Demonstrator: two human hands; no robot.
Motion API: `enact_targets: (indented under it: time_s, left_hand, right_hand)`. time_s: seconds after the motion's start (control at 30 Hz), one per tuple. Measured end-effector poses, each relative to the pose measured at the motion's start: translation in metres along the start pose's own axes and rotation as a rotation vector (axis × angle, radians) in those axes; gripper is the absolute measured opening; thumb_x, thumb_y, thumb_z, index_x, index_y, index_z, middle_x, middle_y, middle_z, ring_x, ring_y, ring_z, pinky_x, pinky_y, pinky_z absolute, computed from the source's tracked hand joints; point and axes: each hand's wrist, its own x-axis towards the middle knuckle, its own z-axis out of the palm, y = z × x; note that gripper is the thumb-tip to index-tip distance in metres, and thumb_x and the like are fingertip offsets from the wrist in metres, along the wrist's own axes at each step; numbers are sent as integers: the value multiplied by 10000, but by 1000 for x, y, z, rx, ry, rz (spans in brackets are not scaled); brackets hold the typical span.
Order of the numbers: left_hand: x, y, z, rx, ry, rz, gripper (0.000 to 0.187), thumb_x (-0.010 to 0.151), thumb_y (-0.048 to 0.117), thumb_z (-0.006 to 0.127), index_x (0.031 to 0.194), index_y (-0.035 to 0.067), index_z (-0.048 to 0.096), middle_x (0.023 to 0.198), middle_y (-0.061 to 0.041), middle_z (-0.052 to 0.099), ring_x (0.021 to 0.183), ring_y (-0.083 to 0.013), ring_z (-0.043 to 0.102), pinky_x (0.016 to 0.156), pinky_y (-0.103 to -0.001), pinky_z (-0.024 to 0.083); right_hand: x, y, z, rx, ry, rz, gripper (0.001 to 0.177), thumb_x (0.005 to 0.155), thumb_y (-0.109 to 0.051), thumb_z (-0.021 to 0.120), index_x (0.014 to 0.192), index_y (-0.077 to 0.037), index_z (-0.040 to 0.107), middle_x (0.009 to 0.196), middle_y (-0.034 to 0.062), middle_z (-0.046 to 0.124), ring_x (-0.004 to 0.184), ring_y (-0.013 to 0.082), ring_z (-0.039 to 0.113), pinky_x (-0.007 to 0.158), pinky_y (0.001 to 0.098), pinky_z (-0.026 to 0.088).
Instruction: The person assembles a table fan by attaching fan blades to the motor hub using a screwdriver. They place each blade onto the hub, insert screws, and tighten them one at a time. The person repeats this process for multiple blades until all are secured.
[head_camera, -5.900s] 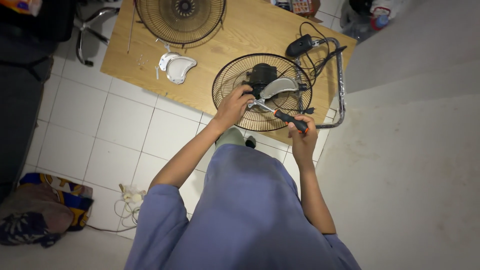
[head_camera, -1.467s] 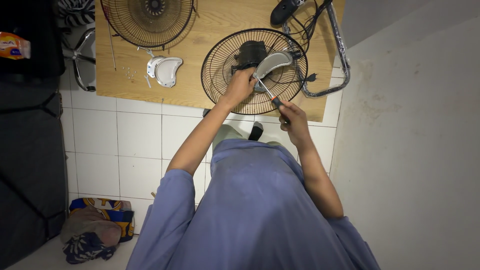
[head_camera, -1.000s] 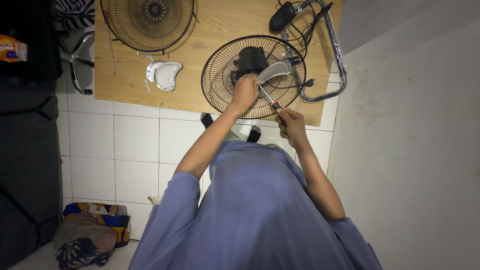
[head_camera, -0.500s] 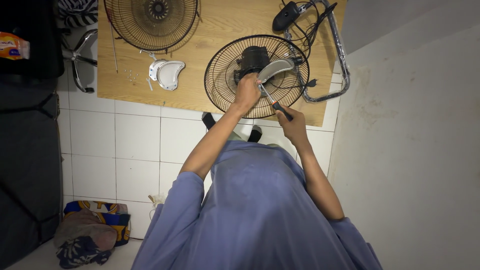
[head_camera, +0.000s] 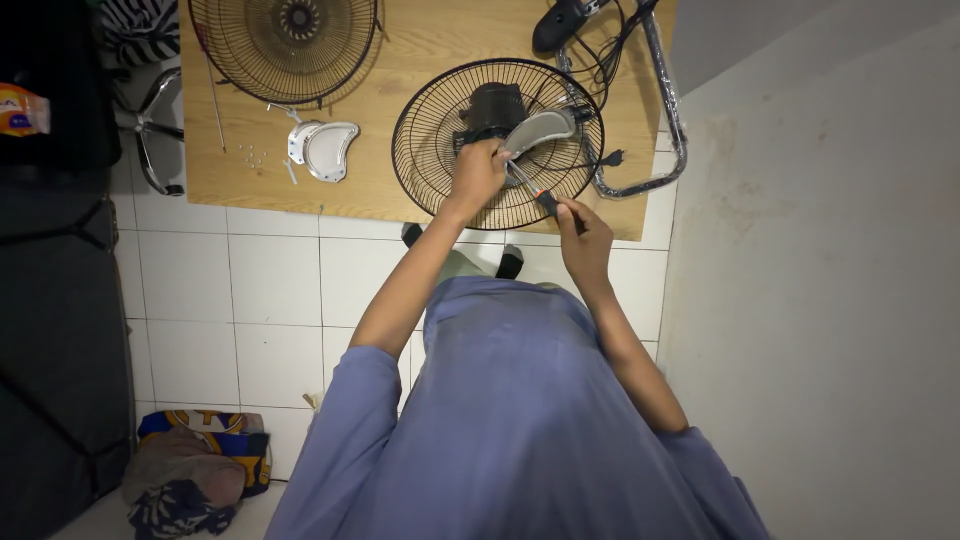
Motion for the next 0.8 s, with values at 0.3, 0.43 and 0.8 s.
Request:
enact_targets:
  time_s: [0.3,0.43,0.8]
  left_hand:
    - [-2,5,-5,-16,4,-77,125,932,95,691,1002,8,748,838,-234,715,756,-397,713,689,-433,545]
    - [-2,-2,-4,-34,35,-47,151,911,93,712,1020,-6,747,846,-221,728,762,-383,725,689,-420,555]
    - [-14,-21,1,-325,32,-270,172,953,57,673,1095,-32,713,869,-132,738,587,-206,703,548,-321,554]
  right_hand:
    - [0,-34,-3,-144,-129,147,311,1100,-255,565,1349,-69,569,852,117,688,742,184,672,690,306,488]
    - [-3,-37,-3,-215,-73,-51,341,1011,-232,704,1286,-50,619,916,149,629,754,202,605,684,315,491]
    - [-3,-23,13,-119,133,-524,302,995,-172,765,1200,-51,579,1150,149,636,1000,279,655,868,370,536]
